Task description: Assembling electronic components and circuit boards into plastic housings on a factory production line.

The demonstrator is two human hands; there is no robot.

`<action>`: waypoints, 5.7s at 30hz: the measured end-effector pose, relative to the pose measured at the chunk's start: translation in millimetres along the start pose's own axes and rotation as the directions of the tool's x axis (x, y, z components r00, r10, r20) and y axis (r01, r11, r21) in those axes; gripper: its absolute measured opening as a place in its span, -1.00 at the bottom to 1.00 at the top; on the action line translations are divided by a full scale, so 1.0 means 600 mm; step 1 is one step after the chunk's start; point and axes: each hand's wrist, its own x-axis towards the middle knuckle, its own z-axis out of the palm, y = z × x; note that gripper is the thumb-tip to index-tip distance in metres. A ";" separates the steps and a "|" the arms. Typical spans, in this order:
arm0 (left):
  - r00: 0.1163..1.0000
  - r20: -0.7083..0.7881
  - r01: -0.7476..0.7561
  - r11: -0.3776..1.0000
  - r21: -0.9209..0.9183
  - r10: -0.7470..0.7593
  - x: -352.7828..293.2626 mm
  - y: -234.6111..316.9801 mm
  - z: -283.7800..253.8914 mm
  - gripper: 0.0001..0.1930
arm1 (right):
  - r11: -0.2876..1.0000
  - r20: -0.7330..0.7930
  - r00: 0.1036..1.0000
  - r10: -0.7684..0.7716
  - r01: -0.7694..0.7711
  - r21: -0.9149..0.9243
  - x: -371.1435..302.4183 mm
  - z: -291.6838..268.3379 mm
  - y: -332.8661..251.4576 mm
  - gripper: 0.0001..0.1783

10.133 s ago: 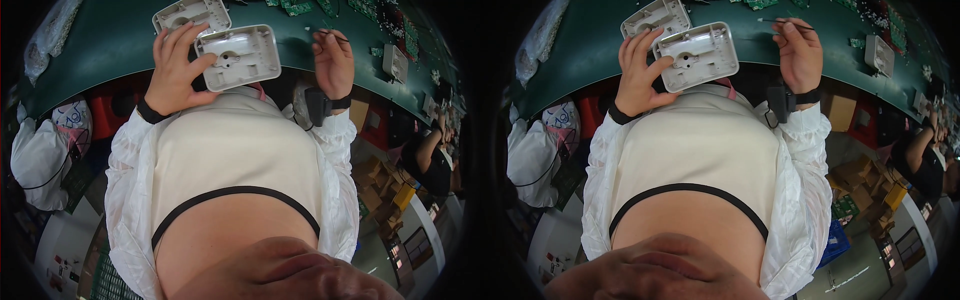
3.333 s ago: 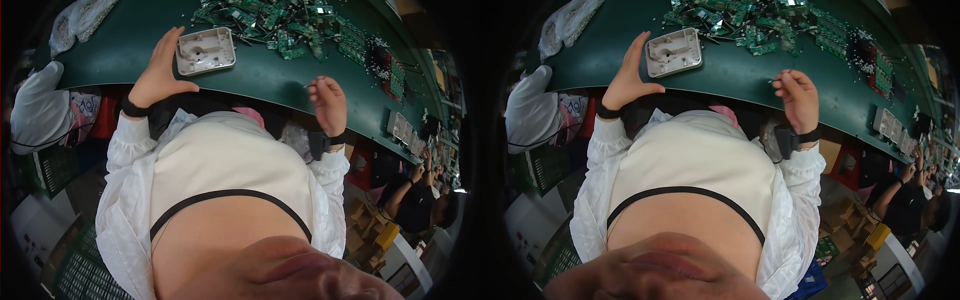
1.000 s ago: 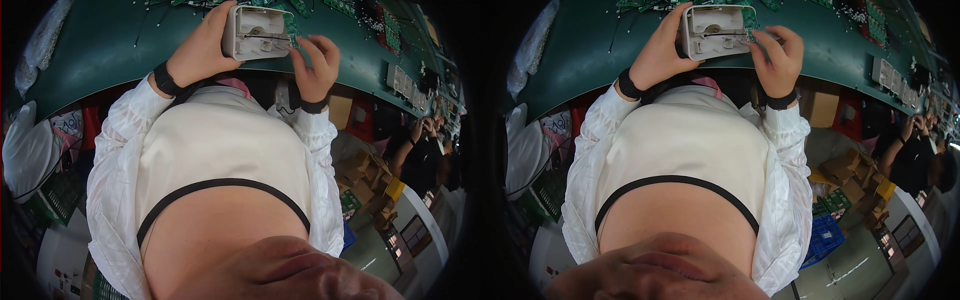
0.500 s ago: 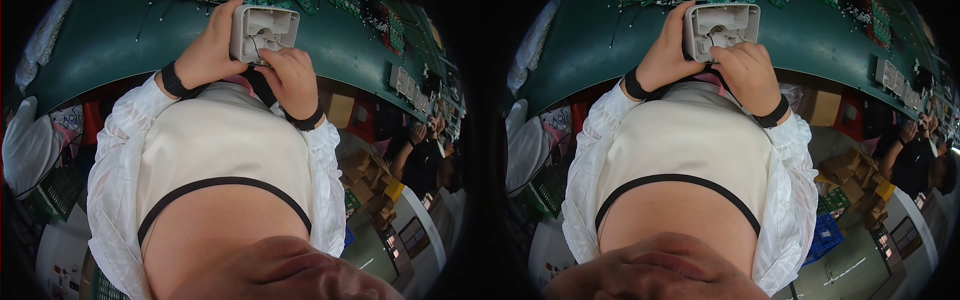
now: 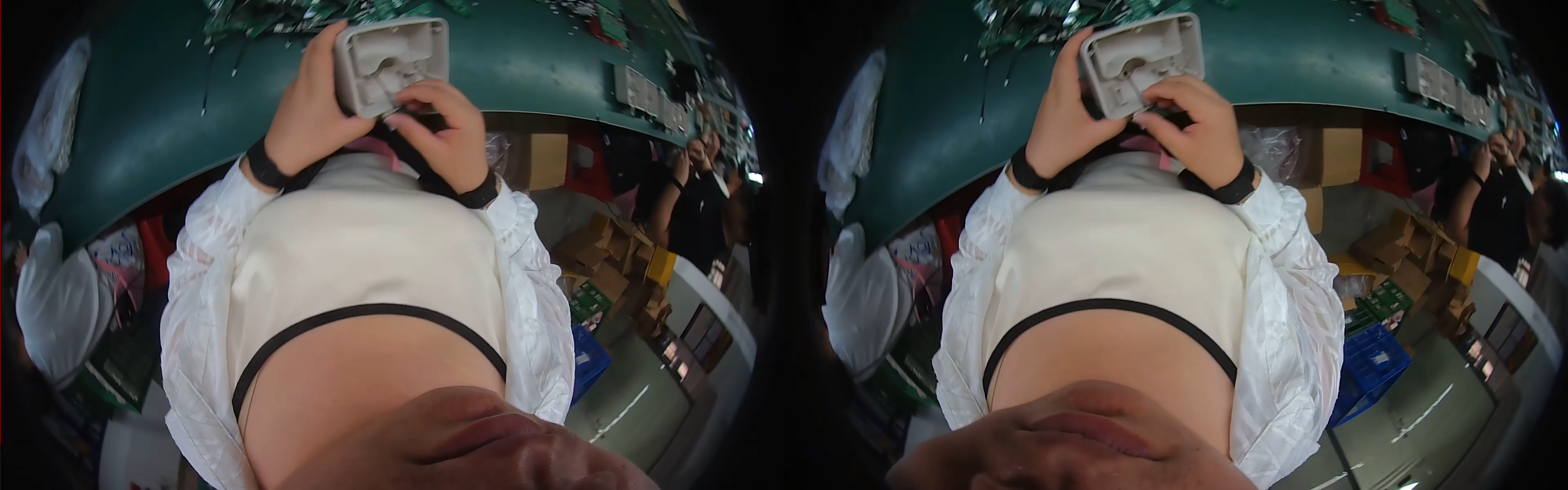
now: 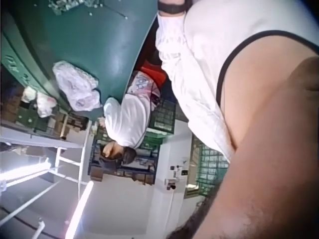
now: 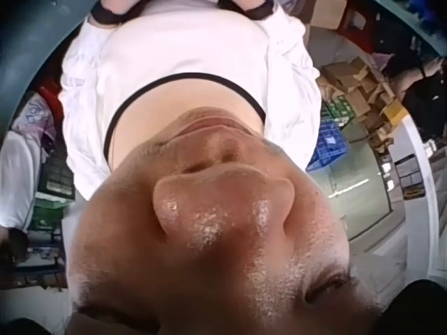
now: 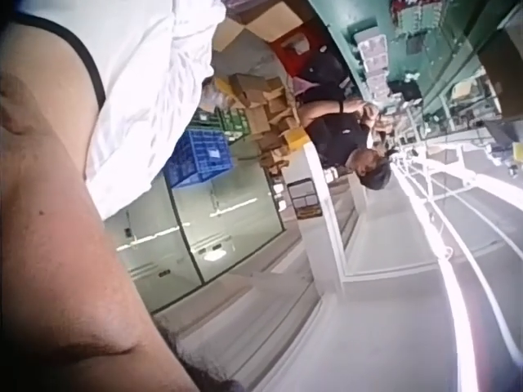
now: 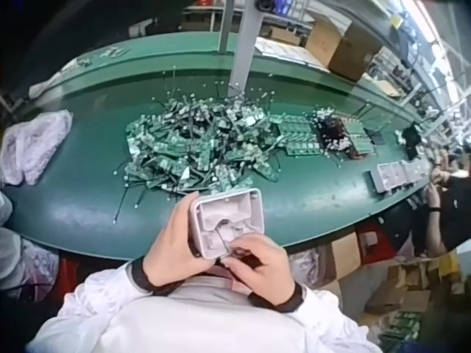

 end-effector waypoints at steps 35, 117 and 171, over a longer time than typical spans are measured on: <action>0.783 0.474 -0.610 0.350 0.711 0.403 0.382 0.026 0.148 -0.23 | 0.305 -0.085 0.985 0.153 -0.128 -0.944 -0.040 -0.567 0.275 -0.87; 0.709 0.491 0.549 0.833 0.067 -0.507 0.109 0.015 0.028 -0.75 | 0.538 -0.475 0.874 0.107 -0.452 -0.711 0.330 -0.457 0.442 -0.63; 0.484 0.752 0.873 -0.187 -0.451 0.447 0.026 -0.044 -0.009 -0.49 | 0.949 0.155 0.963 0.220 -0.248 0.195 0.063 -0.038 -0.015 -0.79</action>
